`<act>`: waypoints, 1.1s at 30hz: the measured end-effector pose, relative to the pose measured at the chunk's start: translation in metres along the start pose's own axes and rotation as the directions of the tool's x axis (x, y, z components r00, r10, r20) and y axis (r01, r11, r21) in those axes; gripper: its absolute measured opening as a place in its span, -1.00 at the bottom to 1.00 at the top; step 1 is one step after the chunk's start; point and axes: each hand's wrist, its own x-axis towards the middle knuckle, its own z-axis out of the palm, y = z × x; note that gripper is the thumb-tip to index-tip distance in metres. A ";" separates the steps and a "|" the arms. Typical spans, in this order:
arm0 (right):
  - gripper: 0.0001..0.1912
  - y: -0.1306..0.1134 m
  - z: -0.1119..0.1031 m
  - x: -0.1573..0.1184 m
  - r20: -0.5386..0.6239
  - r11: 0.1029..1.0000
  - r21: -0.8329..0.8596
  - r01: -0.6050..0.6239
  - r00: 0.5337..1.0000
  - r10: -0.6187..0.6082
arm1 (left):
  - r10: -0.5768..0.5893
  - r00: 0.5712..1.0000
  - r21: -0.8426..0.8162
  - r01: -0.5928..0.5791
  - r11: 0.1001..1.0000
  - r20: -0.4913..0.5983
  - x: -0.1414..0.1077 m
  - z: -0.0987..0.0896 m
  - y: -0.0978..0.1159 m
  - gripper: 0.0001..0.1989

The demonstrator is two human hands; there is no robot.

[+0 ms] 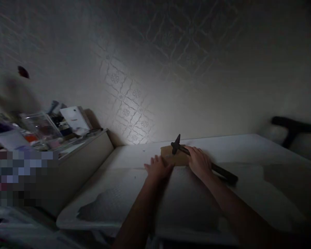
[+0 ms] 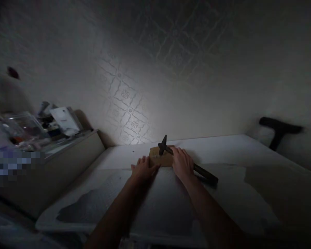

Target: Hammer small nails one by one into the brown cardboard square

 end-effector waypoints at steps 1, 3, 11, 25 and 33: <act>-0.57 0.000 0.000 0.000 -0.004 1.000 0.003 0.001 1.000 -0.001 | 0.000 1.000 -0.001 0.000 1.000 0.000 0.000 0.000 0.000 -0.17; -0.57 0.001 0.001 0.000 0.000 1.000 0.006 0.006 1.000 -0.006 | 0.000 1.000 0.000 0.000 1.000 0.000 0.000 0.001 0.000 -0.17; -0.58 0.002 0.001 0.000 -0.001 1.000 0.013 0.002 1.000 -0.002 | -0.005 1.000 0.000 0.005 1.000 0.001 0.002 0.002 0.000 -0.17; -0.61 0.003 0.003 0.000 -0.006 1.000 0.020 0.005 1.000 -0.005 | -0.011 1.000 0.022 0.011 1.000 0.015 0.001 0.001 0.000 -0.17; -0.60 0.004 0.004 0.001 -0.019 1.000 0.017 0.008 1.000 -0.008 | -0.015 0.999 0.025 0.014 1.000 0.034 0.002 0.001 0.001 -0.17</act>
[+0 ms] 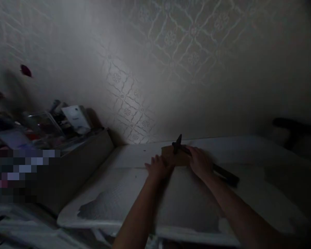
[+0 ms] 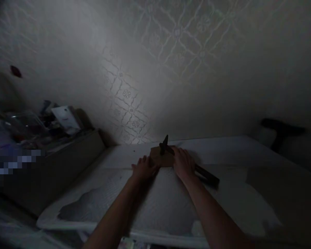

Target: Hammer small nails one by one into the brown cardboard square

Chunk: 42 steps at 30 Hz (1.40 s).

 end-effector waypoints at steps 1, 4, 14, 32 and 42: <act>-0.61 0.000 0.000 0.000 0.005 1.000 0.001 0.003 1.000 -0.003 | 0.001 1.000 -0.001 -0.001 1.000 -0.004 0.000 0.000 0.000 -0.17; -0.60 -0.001 -0.001 -0.001 -0.025 1.000 0.002 0.009 1.000 -0.009 | 0.006 1.000 -0.004 -0.006 1.000 -0.008 -0.001 -0.001 0.000 -0.16; -0.61 -0.004 0.001 0.000 -0.117 0.998 -0.006 0.069 0.991 -0.069 | 0.034 0.999 -0.018 -0.034 0.999 0.002 0.000 0.000 -0.001 -0.14; -0.55 -0.008 -0.001 -0.001 -0.054 0.995 0.021 0.102 0.993 -0.100 | 0.029 0.999 -0.013 -0.028 1.000 0.018 -0.004 -0.004 0.001 -0.17; -0.55 -0.006 0.002 -0.001 -0.051 0.995 0.027 0.101 0.994 -0.100 | 0.036 0.999 -0.022 -0.035 0.999 0.021 -0.004 -0.004 0.001 -0.17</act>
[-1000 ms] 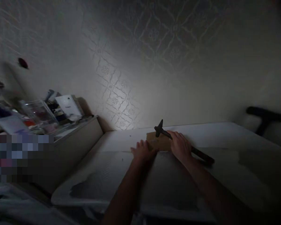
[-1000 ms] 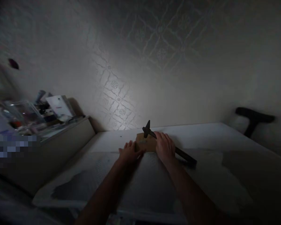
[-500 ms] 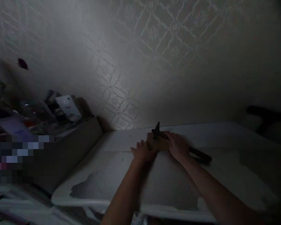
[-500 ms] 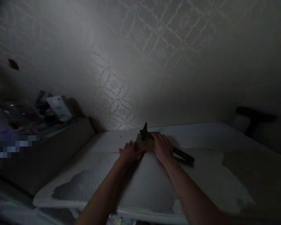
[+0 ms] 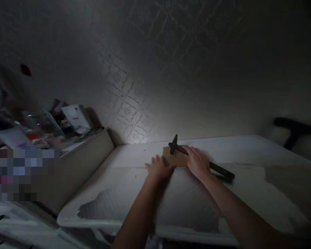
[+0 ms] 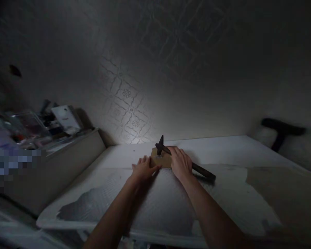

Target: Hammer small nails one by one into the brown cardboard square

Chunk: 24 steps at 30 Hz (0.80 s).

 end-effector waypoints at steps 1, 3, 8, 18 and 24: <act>-0.55 0.000 0.000 0.000 -0.010 1.000 -0.002 0.001 1.000 -0.001 | 0.001 1.000 0.003 -0.001 1.000 0.000 0.000 0.000 0.000 -0.17; -0.57 0.001 0.001 0.000 -0.019 1.000 -0.006 -0.002 1.000 0.002 | 0.001 1.000 0.011 -0.001 1.000 -0.003 0.000 0.001 0.000 -0.18; -0.57 0.002 0.001 -0.001 -0.002 1.000 -0.003 -0.010 1.000 0.010 | -0.003 1.000 0.009 0.003 1.000 -0.002 0.001 0.001 -0.001 -0.16; -0.57 0.001 -0.002 0.000 -0.002 1.000 0.001 -0.027 1.000 0.027 | 0.004 1.000 -0.001 -0.004 1.000 -0.017 0.000 -0.001 -0.001 -0.20; -0.57 0.001 -0.003 -0.001 -0.005 1.000 -0.005 -0.028 1.000 0.028 | 0.005 1.000 -0.001 -0.005 1.000 -0.015 0.001 0.001 -0.001 -0.18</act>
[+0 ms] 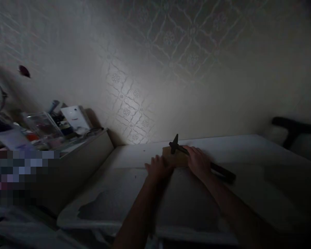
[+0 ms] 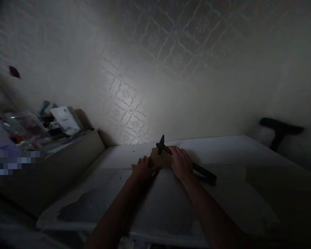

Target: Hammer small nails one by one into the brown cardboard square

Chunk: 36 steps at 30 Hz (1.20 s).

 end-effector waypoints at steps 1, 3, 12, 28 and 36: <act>-0.58 0.000 0.000 0.000 0.001 1.000 -0.001 -0.001 1.000 0.002 | 0.000 1.000 0.000 0.000 1.000 -0.004 0.001 0.001 0.000 -0.18; -0.58 0.000 0.000 0.000 0.018 1.000 0.004 -0.002 1.000 0.002 | -0.003 1.000 -0.002 0.003 1.000 -0.008 0.001 0.002 -0.001 -0.18; -0.54 0.000 0.002 0.000 0.024 1.000 0.005 -0.007 1.000 0.006 | -0.016 1.000 0.015 0.016 1.000 0.022 -0.001 -0.002 0.000 -0.18; -0.56 0.000 0.000 0.000 0.026 1.000 0.017 -0.008 1.000 0.007 | -0.012 1.000 0.010 0.012 1.000 0.008 0.000 0.000 0.000 -0.20; -0.59 0.001 0.002 0.000 0.000 0.999 0.035 0.020 1.000 -0.020 | -0.010 1.000 0.008 0.010 1.000 0.005 0.000 0.000 0.000 -0.19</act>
